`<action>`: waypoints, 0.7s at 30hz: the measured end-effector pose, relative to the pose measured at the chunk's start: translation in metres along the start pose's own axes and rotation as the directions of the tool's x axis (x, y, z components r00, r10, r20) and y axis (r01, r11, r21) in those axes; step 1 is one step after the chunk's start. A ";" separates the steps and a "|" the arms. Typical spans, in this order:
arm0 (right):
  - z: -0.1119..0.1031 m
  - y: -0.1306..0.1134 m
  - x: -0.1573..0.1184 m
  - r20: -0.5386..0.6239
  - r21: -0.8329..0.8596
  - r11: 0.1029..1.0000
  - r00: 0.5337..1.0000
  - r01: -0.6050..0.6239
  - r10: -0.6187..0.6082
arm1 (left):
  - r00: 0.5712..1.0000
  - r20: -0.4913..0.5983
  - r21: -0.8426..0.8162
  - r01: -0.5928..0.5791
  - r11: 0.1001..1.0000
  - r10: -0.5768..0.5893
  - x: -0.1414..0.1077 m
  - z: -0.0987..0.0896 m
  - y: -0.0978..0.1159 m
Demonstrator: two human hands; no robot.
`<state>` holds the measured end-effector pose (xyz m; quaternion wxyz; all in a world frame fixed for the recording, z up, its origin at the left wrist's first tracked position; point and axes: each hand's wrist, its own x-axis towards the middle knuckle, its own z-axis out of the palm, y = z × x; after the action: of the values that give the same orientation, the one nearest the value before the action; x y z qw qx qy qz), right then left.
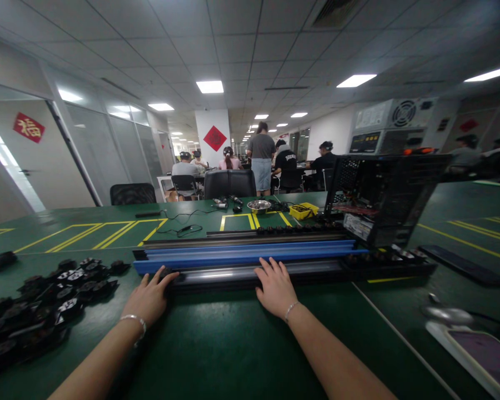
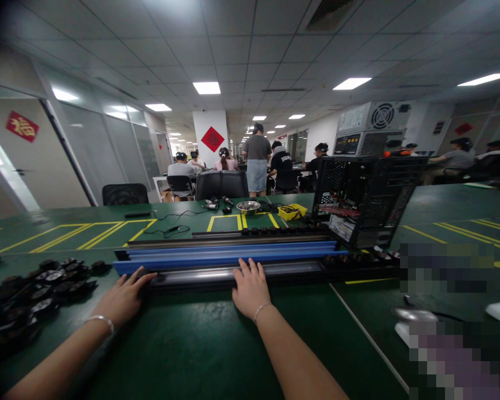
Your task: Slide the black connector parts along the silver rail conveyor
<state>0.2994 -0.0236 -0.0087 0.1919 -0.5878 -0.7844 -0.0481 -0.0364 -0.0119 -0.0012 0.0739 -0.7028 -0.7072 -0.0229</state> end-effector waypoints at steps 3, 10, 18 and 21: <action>0.000 0.000 0.000 0.001 0.001 1.000 1.000 0.001 -0.001 | 1.000 0.006 -0.018 0.012 1.000 -0.012 -0.001 -0.002 -0.001; -0.001 0.000 0.001 0.018 -0.004 1.000 1.000 -0.013 0.013 | 0.996 0.074 -0.077 0.045 0.996 -0.039 -0.003 -0.009 -0.001; 0.001 0.000 0.000 -0.001 -0.007 1.000 1.000 -0.004 0.004 | 0.990 0.113 -0.151 0.105 0.983 -0.089 -0.001 -0.006 -0.006; 0.001 0.000 0.000 0.009 -0.004 1.000 1.000 -0.007 0.007 | 0.988 0.103 -0.175 0.129 0.976 -0.113 0.001 -0.004 -0.011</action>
<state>0.2991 -0.0232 -0.0091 0.1872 -0.5911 -0.7832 -0.0465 -0.0468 -0.0112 0.0040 -0.0245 -0.6625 -0.7463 -0.0592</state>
